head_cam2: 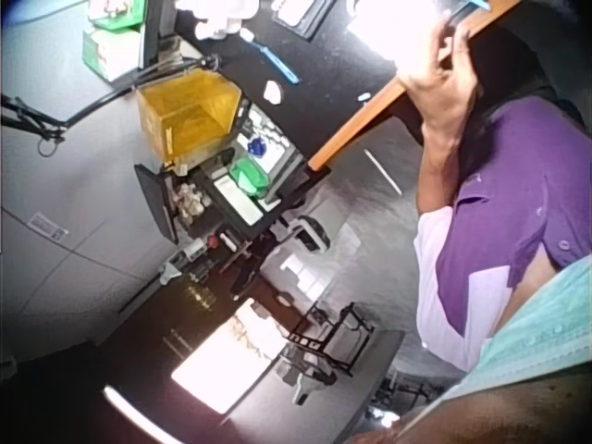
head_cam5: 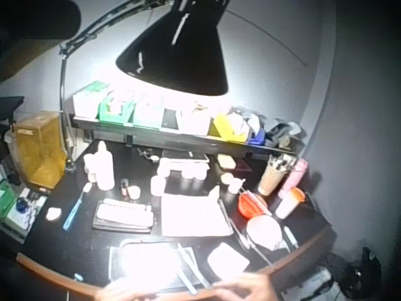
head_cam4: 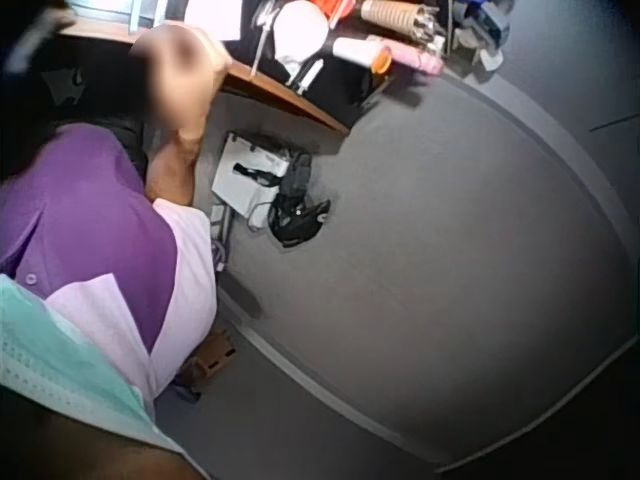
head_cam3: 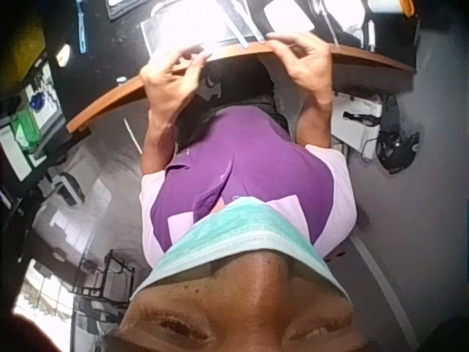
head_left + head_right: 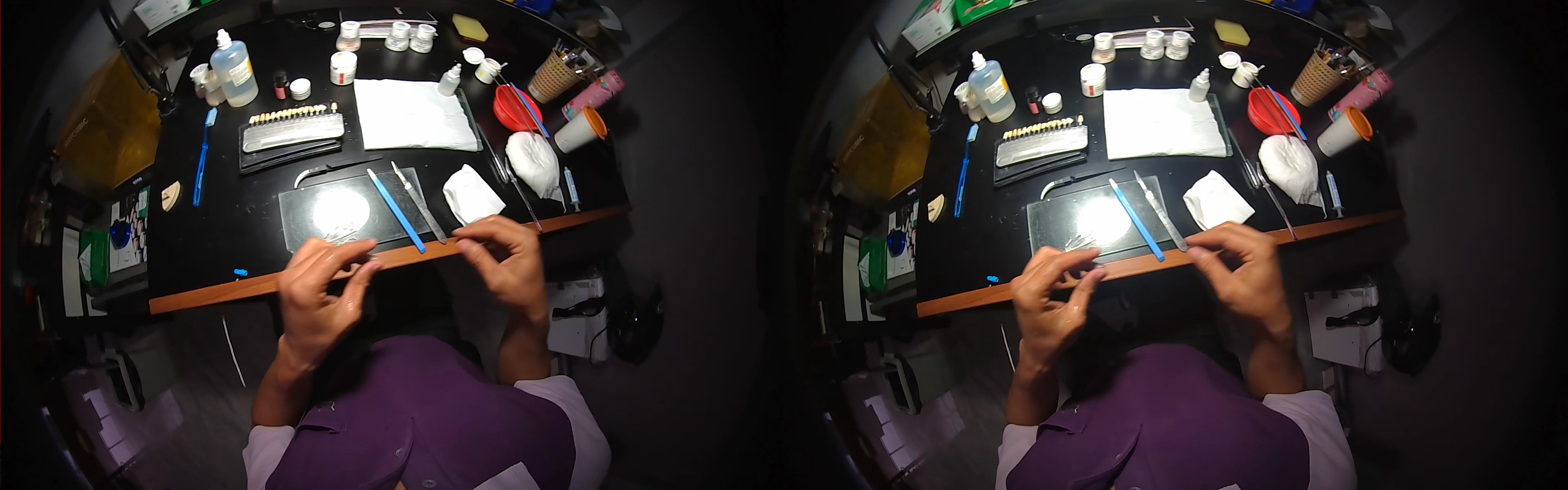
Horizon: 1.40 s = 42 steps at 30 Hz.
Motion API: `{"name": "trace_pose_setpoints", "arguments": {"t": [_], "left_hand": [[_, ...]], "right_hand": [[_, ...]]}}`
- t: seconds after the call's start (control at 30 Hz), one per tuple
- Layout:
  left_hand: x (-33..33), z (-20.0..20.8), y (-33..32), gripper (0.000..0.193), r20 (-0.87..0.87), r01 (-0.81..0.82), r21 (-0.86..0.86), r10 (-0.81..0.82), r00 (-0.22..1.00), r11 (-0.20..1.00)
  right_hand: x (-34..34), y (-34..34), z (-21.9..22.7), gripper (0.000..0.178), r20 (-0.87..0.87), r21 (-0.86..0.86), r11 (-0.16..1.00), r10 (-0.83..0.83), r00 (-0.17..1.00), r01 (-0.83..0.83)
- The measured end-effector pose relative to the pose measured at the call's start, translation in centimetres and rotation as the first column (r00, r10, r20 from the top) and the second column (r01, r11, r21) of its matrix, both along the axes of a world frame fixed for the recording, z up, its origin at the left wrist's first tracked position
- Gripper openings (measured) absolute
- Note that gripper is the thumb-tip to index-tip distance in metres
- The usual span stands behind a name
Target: Prepare and mix dental staining or glazing material on a mixing plate.
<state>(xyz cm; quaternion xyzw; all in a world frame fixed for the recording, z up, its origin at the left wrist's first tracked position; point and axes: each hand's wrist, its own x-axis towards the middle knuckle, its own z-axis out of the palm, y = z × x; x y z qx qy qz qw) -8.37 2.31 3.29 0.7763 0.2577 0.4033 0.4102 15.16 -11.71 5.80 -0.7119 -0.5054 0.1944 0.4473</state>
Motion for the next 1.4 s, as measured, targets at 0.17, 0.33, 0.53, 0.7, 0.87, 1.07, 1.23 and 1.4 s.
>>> {"name": "trace_pose_setpoints", "arguments": {"t": [0.17,0.33,0.53,0.7,0.87,1.07,1.23,1.4], "left_hand": [[5.6,-1.7,-1.0,0.036,0.060,0.174,0.107,-0.181,0.982,0.979],[7.1,-1.5,-2.6,0.043,0.046,0.183,0.131,-0.190,0.981,0.974],[7.1,-1.5,-2.6,0.053,0.016,0.145,0.187,-0.150,0.988,0.972],[4.6,-1.0,-2.0,0.057,-0.048,0.152,0.171,-0.146,0.988,0.974],[-2.0,-0.6,0.3,0.029,-0.054,-0.164,0.159,0.174,0.983,0.974],[-11.0,-1.7,6.7,0.012,-0.189,-0.725,0.137,0.737,0.649,0.674],[-15.3,-4.2,15.7,0.039,-0.284,-0.717,0.204,0.741,0.608,0.666],[-15.4,-7.7,24.2,0.055,-0.376,-0.476,0.326,0.574,0.727,0.817]], "right_hand": [[-1.8,0.2,-2.1,0.015,-0.117,0.173,0.984,0.063,0.991,-0.042],[-0.4,-0.2,-3.0,0.016,-0.073,0.206,0.975,0.097,0.993,-0.080],[0.0,0.8,-2.4,0.015,-0.060,0.186,0.969,0.176,0.982,-0.163],[0.1,1.6,-1.4,0.009,-0.027,0.115,0.990,0.082,0.996,-0.078],[0.1,0.0,-1.8,0.009,-0.112,0.060,0.997,0.062,0.992,-0.055],[-2.3,3.0,-2.0,0.007,-0.018,0.081,0.976,0.205,0.979,-0.203],[-3.2,4.0,-1.2,0.009,0.164,0.150,0.953,0.239,0.957,-0.264],[-2.1,2.1,-1.7,0.009,0.035,0.147,0.987,0.060,0.998,-0.065]]}}
